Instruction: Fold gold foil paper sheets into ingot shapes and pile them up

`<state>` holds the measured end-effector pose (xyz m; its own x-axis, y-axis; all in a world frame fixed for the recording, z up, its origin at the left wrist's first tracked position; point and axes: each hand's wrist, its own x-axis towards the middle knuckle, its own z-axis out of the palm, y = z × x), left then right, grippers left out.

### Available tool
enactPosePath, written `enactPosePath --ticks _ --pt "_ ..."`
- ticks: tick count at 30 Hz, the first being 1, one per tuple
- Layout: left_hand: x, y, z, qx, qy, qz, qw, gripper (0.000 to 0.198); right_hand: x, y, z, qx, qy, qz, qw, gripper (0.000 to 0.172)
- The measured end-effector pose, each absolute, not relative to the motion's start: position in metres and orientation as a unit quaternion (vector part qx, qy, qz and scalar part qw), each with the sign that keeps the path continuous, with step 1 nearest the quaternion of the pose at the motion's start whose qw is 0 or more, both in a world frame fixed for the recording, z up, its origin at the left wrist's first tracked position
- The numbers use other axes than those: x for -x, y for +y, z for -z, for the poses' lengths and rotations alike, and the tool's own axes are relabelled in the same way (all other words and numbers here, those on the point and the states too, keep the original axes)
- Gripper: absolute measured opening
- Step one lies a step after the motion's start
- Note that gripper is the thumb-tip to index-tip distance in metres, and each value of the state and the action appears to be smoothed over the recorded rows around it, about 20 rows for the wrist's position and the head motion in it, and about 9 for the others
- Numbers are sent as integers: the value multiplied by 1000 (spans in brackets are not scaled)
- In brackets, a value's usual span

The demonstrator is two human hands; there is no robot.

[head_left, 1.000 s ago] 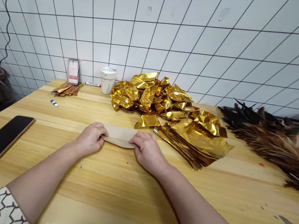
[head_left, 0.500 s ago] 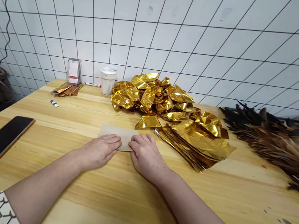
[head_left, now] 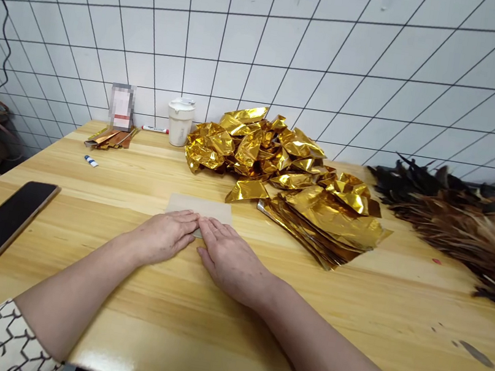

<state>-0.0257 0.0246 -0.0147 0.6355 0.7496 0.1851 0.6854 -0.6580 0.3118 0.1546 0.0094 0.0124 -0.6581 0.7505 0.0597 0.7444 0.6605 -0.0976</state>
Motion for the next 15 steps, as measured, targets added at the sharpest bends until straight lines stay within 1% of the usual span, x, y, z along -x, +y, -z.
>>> enactPosePath --ticks 4,10,15 --pt "30 24 10 -888 433 -132 85 38 -157 10 -23 414 -909 -38 25 42" --pt "36 24 -3 -880 460 -104 63 27 -164 12 -33 425 -904 -32 -13 32" --pt "42 26 -9 -874 474 -94 45 28 -170 16 -36 431 -901 -34 -30 22"
